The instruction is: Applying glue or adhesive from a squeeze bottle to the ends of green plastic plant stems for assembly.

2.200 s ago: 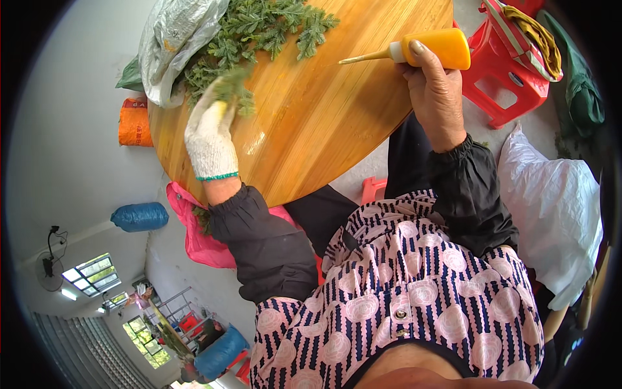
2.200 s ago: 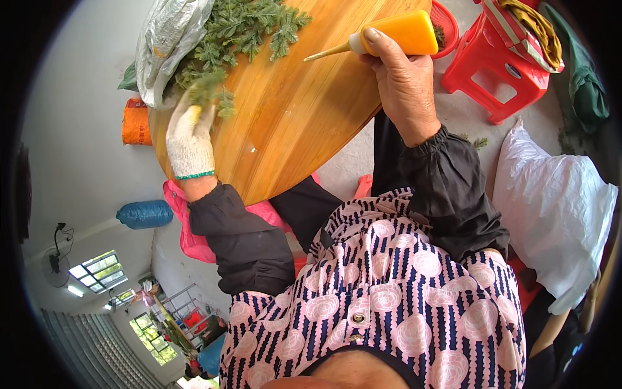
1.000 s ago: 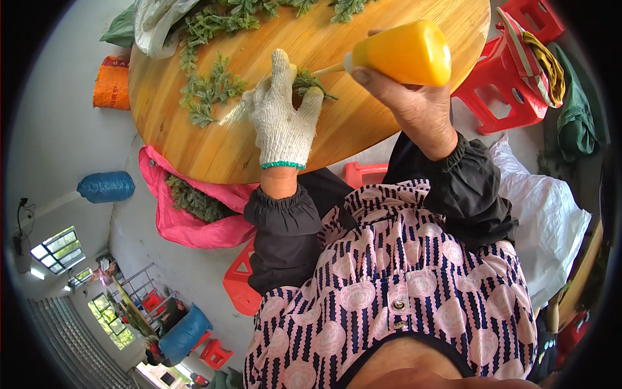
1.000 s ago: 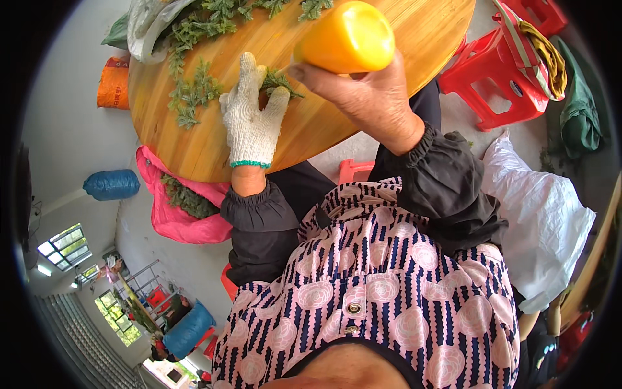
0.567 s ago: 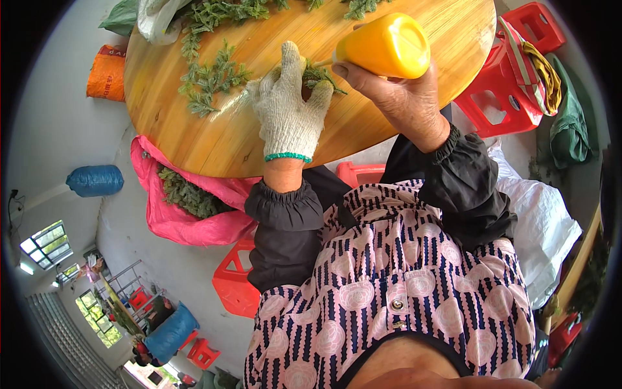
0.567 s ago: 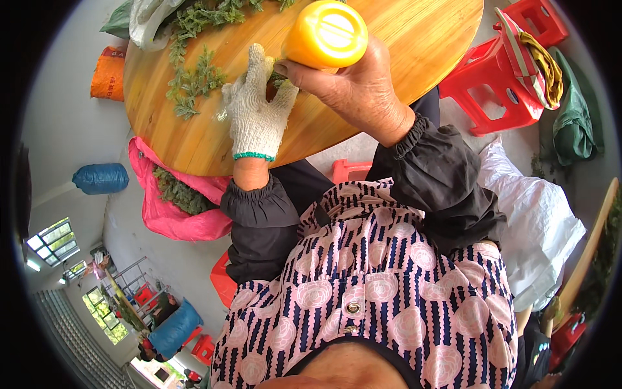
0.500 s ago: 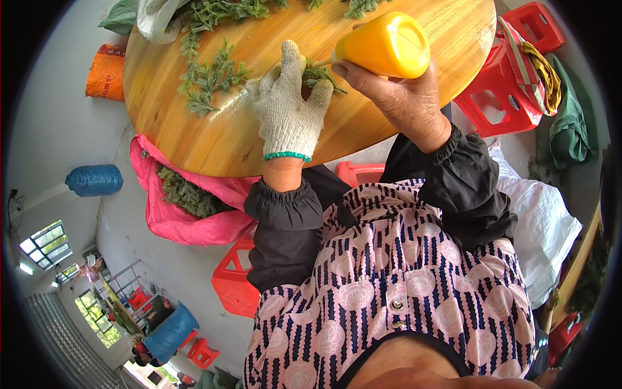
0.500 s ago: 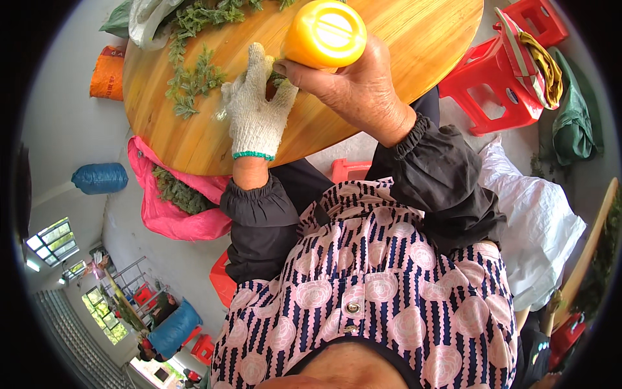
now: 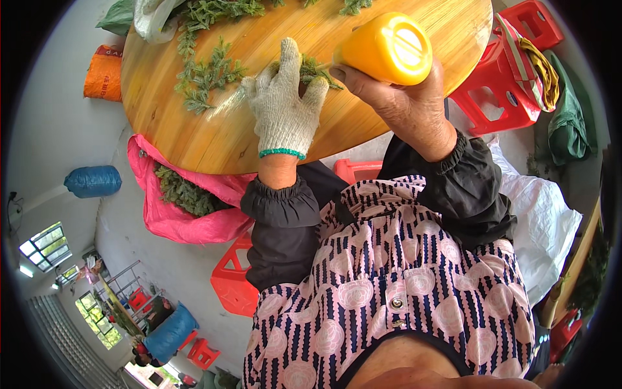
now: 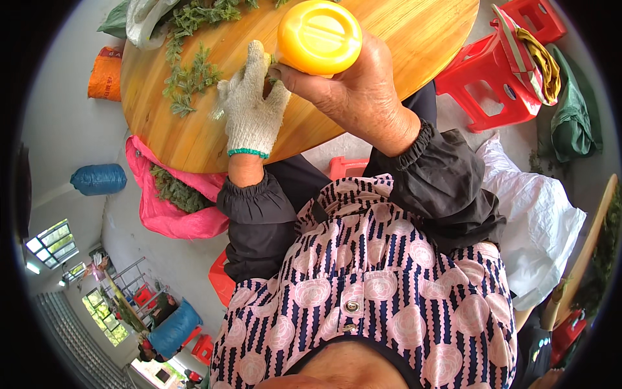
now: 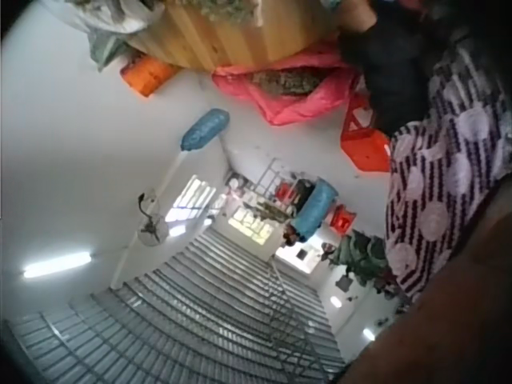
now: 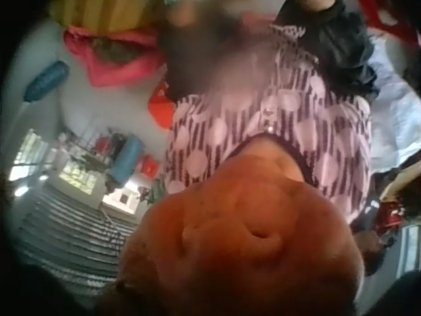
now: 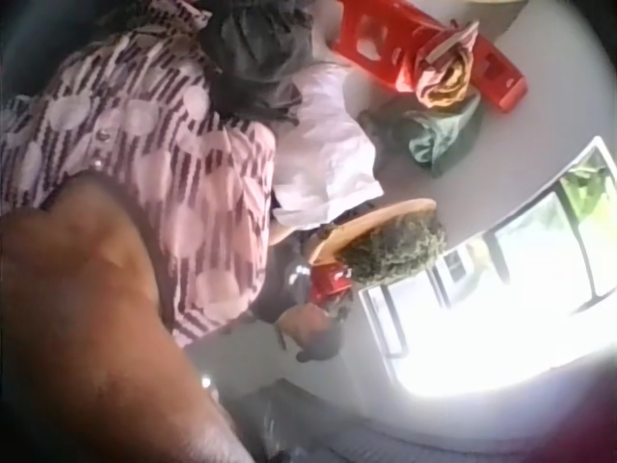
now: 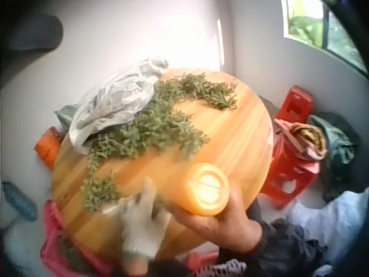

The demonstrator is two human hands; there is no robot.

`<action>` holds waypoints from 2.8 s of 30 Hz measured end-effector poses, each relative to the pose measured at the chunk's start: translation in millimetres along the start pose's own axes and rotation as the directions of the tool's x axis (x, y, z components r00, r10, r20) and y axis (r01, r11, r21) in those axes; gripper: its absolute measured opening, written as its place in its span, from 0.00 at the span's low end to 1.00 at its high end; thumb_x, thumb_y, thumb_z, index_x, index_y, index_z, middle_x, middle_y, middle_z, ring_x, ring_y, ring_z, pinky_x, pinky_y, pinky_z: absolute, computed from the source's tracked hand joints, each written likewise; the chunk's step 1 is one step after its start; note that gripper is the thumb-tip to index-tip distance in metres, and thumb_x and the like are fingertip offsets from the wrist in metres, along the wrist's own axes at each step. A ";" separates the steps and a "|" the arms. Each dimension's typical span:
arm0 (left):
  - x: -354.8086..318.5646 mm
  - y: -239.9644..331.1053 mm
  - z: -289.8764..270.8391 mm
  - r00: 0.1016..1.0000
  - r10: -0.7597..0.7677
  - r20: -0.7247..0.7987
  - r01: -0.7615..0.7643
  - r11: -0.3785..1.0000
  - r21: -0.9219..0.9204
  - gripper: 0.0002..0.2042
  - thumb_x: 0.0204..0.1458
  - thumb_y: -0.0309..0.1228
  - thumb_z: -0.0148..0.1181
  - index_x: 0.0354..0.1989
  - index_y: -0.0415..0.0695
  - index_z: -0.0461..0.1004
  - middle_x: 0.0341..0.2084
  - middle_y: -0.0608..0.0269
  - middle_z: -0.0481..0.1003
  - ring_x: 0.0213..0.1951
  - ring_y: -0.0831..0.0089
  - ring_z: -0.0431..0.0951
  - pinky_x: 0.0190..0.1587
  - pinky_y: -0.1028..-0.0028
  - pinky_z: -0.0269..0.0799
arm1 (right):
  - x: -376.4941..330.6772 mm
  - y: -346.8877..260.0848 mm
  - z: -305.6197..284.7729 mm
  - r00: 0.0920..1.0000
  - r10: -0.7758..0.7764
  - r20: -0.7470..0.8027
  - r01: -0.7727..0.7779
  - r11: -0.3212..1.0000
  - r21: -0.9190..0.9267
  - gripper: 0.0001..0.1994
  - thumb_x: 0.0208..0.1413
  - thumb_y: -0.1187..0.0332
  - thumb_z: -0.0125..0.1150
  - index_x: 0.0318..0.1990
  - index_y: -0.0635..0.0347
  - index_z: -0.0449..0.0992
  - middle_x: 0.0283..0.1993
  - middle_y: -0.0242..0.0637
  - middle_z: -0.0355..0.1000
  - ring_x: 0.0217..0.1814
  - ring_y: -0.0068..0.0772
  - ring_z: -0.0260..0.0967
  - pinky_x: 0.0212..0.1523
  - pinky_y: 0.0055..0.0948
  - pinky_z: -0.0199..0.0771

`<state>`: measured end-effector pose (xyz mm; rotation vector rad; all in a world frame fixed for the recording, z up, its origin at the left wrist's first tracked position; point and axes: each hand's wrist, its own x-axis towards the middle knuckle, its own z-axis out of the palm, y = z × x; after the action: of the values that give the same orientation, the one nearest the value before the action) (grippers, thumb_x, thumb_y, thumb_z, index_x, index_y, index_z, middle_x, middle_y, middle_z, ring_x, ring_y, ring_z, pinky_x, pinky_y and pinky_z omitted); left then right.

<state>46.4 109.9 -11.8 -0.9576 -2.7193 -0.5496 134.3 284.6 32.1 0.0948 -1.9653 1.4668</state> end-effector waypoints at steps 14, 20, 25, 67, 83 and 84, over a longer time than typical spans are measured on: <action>-3.8 -8.5 3.5 0.998 0.051 -0.031 -0.050 0.998 0.021 0.38 0.58 0.42 0.66 0.75 0.47 0.57 0.52 0.52 0.78 0.58 0.50 0.72 0.70 0.41 0.51 | -17.4 -6.3 -10.8 0.990 0.141 0.021 -0.142 0.989 0.049 0.12 0.55 0.76 0.73 0.44 0.69 0.79 0.40 0.38 0.83 0.43 0.29 0.83 0.47 0.28 0.83; -3.2 -9.1 2.5 0.997 0.062 -0.052 -0.060 0.998 0.036 0.33 0.59 0.40 0.63 0.73 0.48 0.62 0.48 0.52 0.80 0.57 0.50 0.73 0.68 0.42 0.53 | -25.9 -8.3 -12.3 0.981 0.194 -0.013 -0.190 0.973 0.129 0.14 0.55 0.77 0.73 0.47 0.70 0.78 0.42 0.39 0.83 0.45 0.30 0.83 0.50 0.29 0.83; -3.5 -9.6 1.8 0.997 0.049 -0.060 -0.045 0.997 0.066 0.31 0.60 0.37 0.62 0.73 0.51 0.63 0.54 0.52 0.78 0.55 0.52 0.76 0.67 0.47 0.57 | -33.0 -5.2 -15.2 0.987 0.157 -0.019 -0.155 0.986 0.058 0.17 0.53 0.76 0.74 0.49 0.69 0.78 0.43 0.38 0.82 0.44 0.28 0.82 0.48 0.28 0.82; 14.4 -117.0 -94.4 0.795 -0.397 -0.458 0.321 0.917 -0.239 0.23 0.57 0.20 0.56 0.63 0.37 0.73 0.59 0.44 0.76 0.51 0.62 0.81 0.57 0.68 0.74 | -18.8 68.3 -31.4 0.807 0.500 -0.315 -0.155 0.694 0.704 0.16 0.60 0.68 0.71 0.52 0.66 0.77 0.50 0.36 0.77 0.54 0.30 0.76 0.58 0.35 0.78; 62.5 -40.7 -61.3 0.915 -0.371 0.155 0.401 0.811 -0.426 0.24 0.52 0.28 0.67 0.61 0.49 0.80 0.39 0.59 0.83 0.36 0.74 0.81 0.41 0.72 0.77 | -28.9 77.1 -36.8 0.803 0.523 -0.285 -0.182 0.671 0.719 0.17 0.60 0.66 0.72 0.53 0.62 0.77 0.49 0.33 0.78 0.52 0.25 0.75 0.55 0.30 0.71; 66.2 -30.4 -62.0 0.895 -0.411 0.173 0.433 0.709 -0.556 0.25 0.53 0.29 0.69 0.62 0.42 0.78 0.38 0.63 0.81 0.35 0.79 0.77 0.40 0.76 0.75 | -28.8 77.7 -37.0 0.805 0.522 -0.282 -0.181 0.668 0.721 0.17 0.60 0.66 0.72 0.53 0.62 0.77 0.49 0.33 0.78 0.52 0.25 0.75 0.55 0.30 0.71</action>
<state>-19.4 99.6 56.7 -0.4073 -2.8518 -1.5423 140.0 335.8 -42.6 -0.3466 -1.0112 2.1715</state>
